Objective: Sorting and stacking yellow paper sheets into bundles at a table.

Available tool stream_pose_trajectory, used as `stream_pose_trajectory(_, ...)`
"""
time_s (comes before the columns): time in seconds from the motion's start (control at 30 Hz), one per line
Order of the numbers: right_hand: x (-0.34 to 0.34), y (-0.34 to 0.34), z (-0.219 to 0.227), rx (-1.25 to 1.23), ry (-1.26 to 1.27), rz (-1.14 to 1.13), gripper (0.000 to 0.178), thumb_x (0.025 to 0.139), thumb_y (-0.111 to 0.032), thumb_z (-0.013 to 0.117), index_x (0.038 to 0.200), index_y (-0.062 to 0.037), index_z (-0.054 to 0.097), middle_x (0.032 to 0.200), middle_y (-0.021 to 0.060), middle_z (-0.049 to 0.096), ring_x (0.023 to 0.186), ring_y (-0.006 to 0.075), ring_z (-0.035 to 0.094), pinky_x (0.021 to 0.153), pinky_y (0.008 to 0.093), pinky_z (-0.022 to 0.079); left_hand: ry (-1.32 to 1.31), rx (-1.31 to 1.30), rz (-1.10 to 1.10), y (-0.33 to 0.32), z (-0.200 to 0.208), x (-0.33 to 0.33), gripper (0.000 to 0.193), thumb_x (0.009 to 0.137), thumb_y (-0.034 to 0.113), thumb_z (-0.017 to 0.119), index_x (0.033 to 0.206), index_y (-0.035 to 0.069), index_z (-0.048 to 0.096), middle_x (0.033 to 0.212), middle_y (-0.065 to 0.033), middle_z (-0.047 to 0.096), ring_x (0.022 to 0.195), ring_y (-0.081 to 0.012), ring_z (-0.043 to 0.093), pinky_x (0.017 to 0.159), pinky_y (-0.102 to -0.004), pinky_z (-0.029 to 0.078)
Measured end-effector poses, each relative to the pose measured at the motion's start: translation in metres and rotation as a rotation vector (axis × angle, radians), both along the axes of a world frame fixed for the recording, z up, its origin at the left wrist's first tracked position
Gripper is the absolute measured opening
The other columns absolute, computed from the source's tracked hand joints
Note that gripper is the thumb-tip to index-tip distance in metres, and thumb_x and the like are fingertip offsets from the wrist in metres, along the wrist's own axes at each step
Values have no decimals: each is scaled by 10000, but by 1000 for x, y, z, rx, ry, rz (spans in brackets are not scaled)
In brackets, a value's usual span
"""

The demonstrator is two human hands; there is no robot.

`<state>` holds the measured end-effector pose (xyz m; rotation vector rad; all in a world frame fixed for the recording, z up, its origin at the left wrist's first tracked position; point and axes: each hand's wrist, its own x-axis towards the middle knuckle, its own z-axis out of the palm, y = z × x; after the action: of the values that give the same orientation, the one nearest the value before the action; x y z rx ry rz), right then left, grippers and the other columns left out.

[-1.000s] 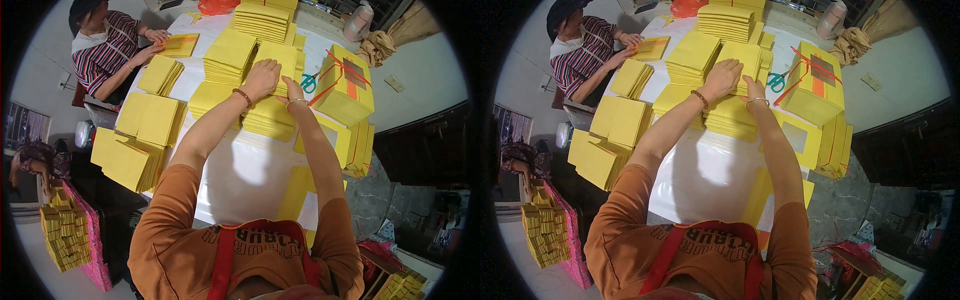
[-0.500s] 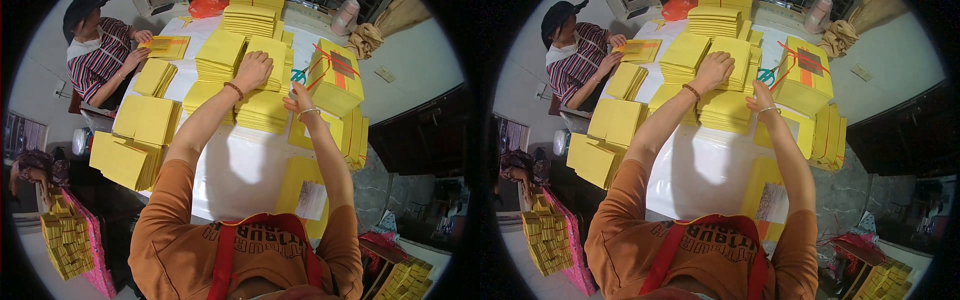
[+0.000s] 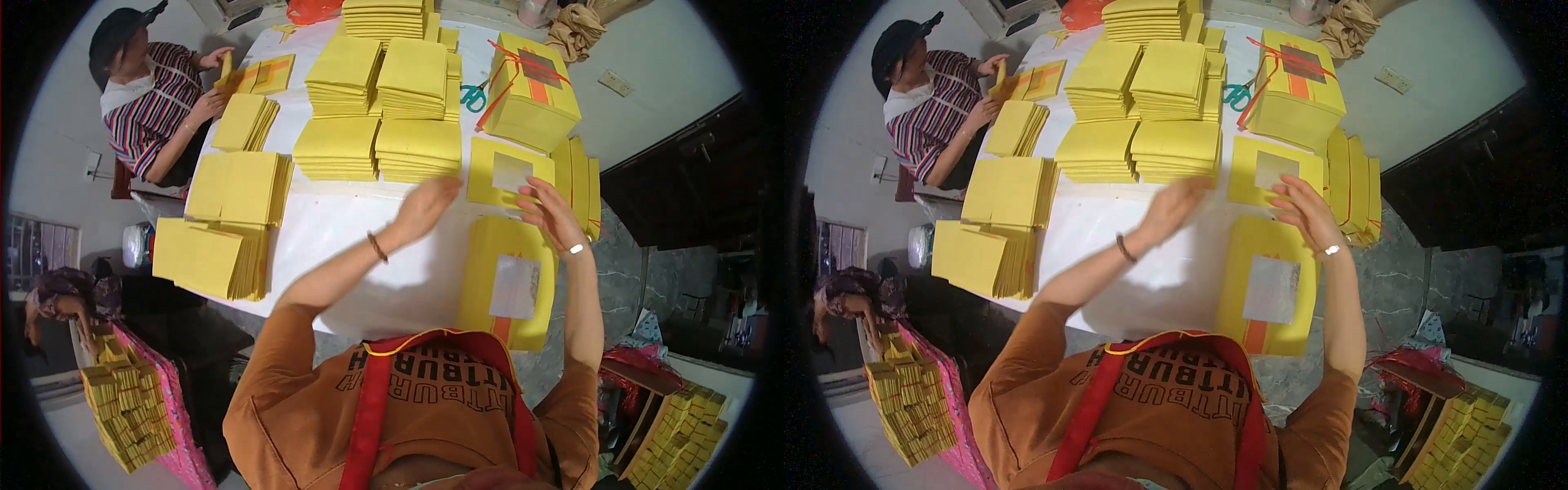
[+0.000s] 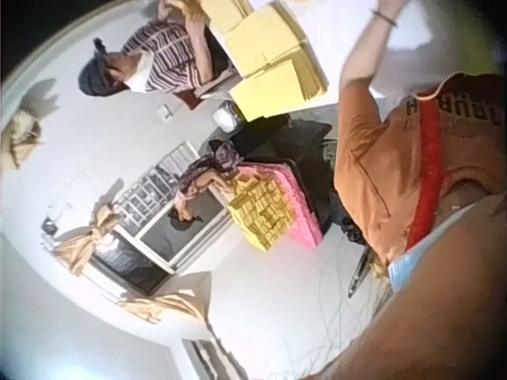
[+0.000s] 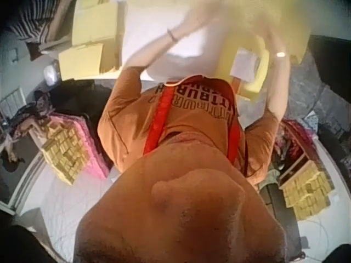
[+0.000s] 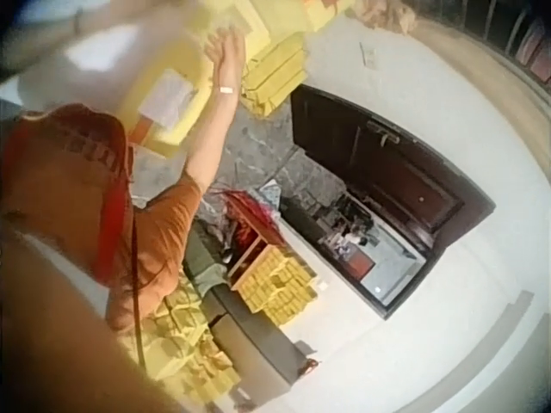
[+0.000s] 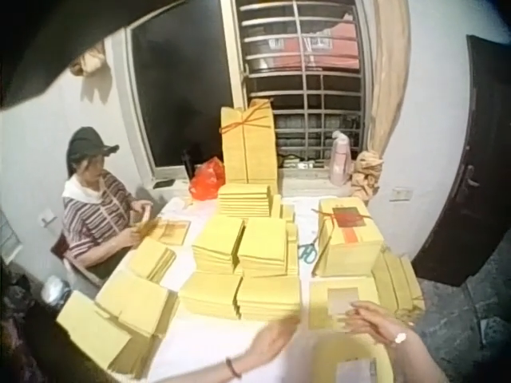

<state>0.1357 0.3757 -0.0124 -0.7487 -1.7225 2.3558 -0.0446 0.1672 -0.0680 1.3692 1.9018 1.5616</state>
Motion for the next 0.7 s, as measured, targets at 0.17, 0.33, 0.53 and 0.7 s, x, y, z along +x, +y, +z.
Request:
stream_pose_trajectory(0.17, 80, 13, -60, -230, 291, -115, 471, 951, -337, 406, 1335, -70, 354, 1264, 144, 472, 1118, 247, 513, 925, 366, 451, -701, -163, -16, -34, -102, 98, 582, 974, 375, 289, 1385, -30, 211, 1445, -193, 221, 1351, -246, 198, 1098, -319, 171)
stream_pose_trajectory(0.33, 126, 11, -116, -354, 581, -641, 484, 965, -373, 343, 1349, -80, 335, 1314, 155, 435, 1184, 263, 441, 996, 416, 360, -827, -145, -119, -31, -97, 134, 663, 963, 465, 215, 1426, 40, 7, 1498, -96, 21, 1376, -206, 65, 1114, -324, 83)
stream_pose_trajectory(0.53, 149, -55, -138, -185, 128, -506, 599, 944, -496, 298, 1349, -57, 340, 1271, 99, 483, 1170, 221, 447, 986, 350, 341, -870, -49, -21, -21, -87, 154, 678, 960, 480, 193, 1413, -9, 65, 1491, -121, 72, 1375, -209, 74, 1114, -306, 82)
stream_pose_trajectory(0.7, 162, -60, -167, -402, 65, -455, 619, 939, -524, 281, 1322, -48, 385, 1252, 71, 489, 1136, 183, 465, 946, 314, 381, -810, -58, -11, -21, -83, 168, 662, 967, 460, 182, 1410, -21, 78, 1484, -141, 110, 1370, -214, 103, 1107, -290, 104)
